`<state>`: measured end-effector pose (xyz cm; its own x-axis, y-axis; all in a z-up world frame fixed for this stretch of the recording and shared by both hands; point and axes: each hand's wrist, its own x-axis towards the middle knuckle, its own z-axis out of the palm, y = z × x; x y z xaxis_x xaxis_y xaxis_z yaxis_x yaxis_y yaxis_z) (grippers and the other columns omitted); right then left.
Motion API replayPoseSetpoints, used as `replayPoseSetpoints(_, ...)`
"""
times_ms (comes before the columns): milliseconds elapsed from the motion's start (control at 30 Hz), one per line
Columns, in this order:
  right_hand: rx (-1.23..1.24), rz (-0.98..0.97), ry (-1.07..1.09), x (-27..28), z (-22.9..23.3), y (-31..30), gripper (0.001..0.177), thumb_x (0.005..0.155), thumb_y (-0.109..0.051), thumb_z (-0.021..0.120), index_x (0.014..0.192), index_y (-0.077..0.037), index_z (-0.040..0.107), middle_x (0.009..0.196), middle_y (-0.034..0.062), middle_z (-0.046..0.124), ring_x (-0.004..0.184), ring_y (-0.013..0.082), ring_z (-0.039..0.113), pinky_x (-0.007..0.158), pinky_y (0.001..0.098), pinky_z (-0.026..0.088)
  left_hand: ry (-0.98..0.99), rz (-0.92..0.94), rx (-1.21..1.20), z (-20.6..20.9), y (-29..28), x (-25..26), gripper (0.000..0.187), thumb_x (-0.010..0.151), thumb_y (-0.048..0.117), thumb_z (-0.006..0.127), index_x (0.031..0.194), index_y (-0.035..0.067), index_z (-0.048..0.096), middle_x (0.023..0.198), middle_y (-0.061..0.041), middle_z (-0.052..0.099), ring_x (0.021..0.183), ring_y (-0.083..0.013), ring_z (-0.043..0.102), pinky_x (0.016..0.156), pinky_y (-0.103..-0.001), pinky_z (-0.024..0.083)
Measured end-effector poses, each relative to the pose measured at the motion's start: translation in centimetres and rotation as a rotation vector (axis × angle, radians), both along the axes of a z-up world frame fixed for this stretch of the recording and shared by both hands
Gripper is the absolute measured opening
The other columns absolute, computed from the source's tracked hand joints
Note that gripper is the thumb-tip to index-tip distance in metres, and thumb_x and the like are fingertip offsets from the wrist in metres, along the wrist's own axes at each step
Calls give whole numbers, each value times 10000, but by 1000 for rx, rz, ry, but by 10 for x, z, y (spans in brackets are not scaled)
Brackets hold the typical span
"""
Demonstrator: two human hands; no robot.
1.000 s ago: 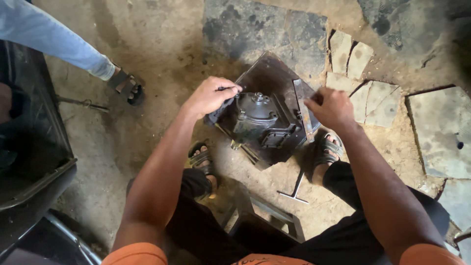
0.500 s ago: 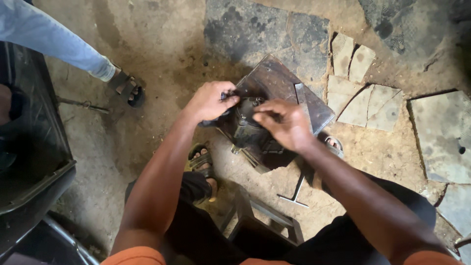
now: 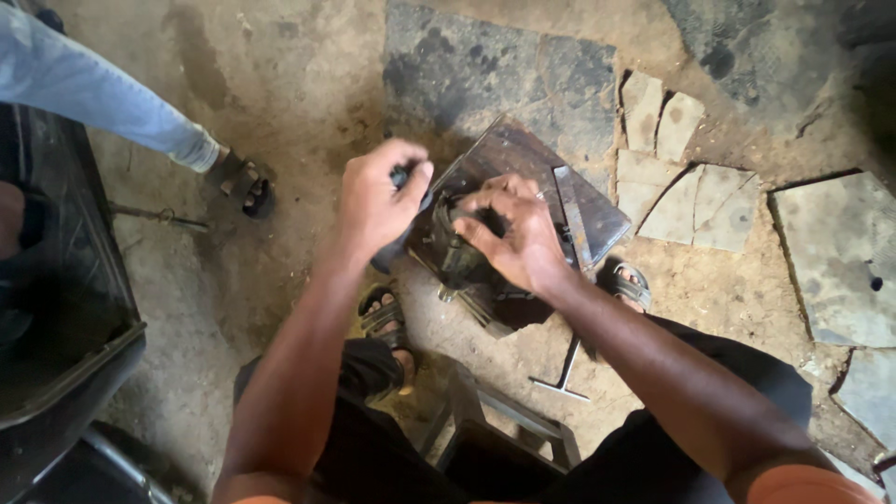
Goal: The person disassembles a mechanical engine part on a small stool. They use a T-handle wrench to loosen and remove bolts, then use a flathead screwdriver to pry off a circular cover. The person removes the cover and wipes the interior of the part with a cloth.
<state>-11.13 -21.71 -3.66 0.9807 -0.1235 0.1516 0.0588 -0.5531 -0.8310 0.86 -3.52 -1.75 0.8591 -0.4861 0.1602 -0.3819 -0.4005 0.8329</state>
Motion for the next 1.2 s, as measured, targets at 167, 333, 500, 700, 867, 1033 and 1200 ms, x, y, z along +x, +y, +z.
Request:
replayPoseSetpoints(167,1278,47,55,-12,39,7,659,893,-223,722,1481,-259,426,1325,26,639,1250,202,592,1076,396,503,-193,-289,-586,47,-28,-47,499,1009,282,586,1429,25,509,1465,-210,504,1419,-281,474,1204,-424,336)
replayPoseSetpoints(333,585,-16,46,-31,58,-76,400,1040,-403,587,1289,-91,563,1114,96,682,998,218,718,894,408,632,-355,-239,-249,36,-6,-29,363,993,224,679,1303,42,631,1272,-144,654,1172,-250,618,1034,-377,492)
replayPoseSetpoints(500,740,-63,-327,-41,65,-171,465,1057,-535,720,1087,-92,581,915,59,599,765,137,579,642,273,475,50,-473,93,1,14,-16,205,900,121,778,1096,61,766,906,-65,706,732,-149,670,632,-299,544)
replayPoseSetpoints(700,692,-668,-202,-68,75,-181,316,877,-106,793,1009,-118,506,813,8,667,727,172,745,650,358,678,-27,-494,74,-9,2,-23,146,890,99,772,1028,52,777,938,-107,721,761,-198,704,669,-322,552)
replayPoseSetpoints(867,-136,-523,421,-83,75,-194,324,923,-112,725,1219,-14,637,1074,144,708,913,263,717,735,366,589,-77,-470,136,-5,-1,-23,154,862,168,811,953,52,766,899,-111,719,769,-248,722,679,-363,557)
replayPoseSetpoints(1033,-671,-397,380,-78,16,-216,495,832,-28,668,1325,-62,683,1229,276,652,1068,432,641,927,528,514,-93,-366,326,-3,-10,-23,330,805,268,914,835,5,717,831,-121,708,726,-275,698,660,-393,537)
replayPoseSetpoints(1200,-690,-307,468,-81,6,-225,405,793,-81,682,1184,-122,778,1213,251,666,1096,412,650,945,518,520,-85,-466,133,-3,-1,-23,151,859,163,811,951,57,758,871,-93,720,762,-211,728,671,-338,563)
